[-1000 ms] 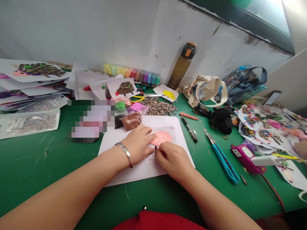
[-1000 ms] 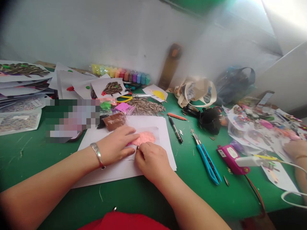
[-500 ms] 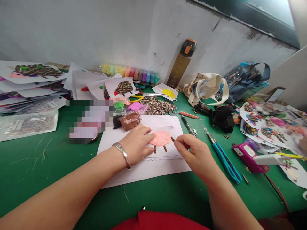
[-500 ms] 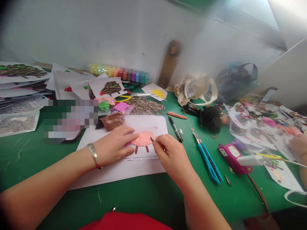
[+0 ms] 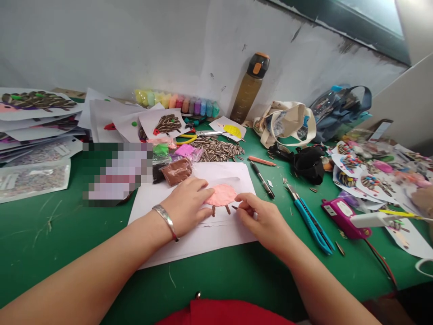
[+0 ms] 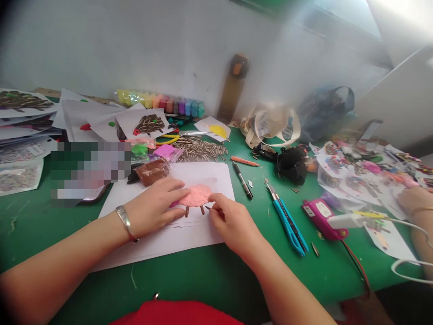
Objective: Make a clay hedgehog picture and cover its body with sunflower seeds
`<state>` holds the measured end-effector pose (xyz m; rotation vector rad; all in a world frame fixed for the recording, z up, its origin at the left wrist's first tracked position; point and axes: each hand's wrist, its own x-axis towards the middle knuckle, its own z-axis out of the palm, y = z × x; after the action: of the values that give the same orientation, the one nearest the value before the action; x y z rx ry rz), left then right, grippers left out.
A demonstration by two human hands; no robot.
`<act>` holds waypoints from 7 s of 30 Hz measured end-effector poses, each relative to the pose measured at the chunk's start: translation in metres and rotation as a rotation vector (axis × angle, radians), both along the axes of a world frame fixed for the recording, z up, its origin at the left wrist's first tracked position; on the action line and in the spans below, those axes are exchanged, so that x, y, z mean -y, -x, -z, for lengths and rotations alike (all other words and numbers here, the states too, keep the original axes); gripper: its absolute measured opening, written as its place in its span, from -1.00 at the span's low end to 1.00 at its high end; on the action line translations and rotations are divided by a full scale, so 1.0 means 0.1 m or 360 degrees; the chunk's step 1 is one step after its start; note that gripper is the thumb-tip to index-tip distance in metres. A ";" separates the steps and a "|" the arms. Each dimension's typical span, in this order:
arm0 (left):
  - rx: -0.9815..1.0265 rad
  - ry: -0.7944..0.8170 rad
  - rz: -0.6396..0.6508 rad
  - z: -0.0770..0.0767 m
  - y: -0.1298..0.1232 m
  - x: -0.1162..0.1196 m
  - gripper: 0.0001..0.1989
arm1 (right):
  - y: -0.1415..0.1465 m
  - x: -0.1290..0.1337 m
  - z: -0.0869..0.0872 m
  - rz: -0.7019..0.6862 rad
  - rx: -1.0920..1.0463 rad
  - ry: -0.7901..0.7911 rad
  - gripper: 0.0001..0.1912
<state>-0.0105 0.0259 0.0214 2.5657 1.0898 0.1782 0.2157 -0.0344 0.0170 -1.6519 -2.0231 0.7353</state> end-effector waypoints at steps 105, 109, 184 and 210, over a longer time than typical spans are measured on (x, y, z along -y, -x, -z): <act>-0.0007 0.0038 -0.0014 -0.02 -0.03 0.00 -0.67 | 0.13 0.04 0.22 -0.0127 0.0294 -0.0485 -0.83; -0.0008 0.0040 -0.0019 -0.02 -0.03 0.01 -0.65 | 0.14 0.05 0.20 -0.0025 0.0167 -0.0512 -0.86; 0.0061 0.0003 -0.0013 0.01 -0.01 0.00 -0.72 | 0.19 0.06 0.20 -0.0220 0.0223 -0.0408 -0.86; 0.0041 -0.0039 0.0014 0.01 -0.01 0.00 -0.73 | 0.45 0.12 0.11 -0.0209 0.0738 -0.0738 -0.77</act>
<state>-0.0095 0.0255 0.0204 2.5818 1.0735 0.2231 0.1706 -0.0468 0.0061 -1.5108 -2.3953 -0.1067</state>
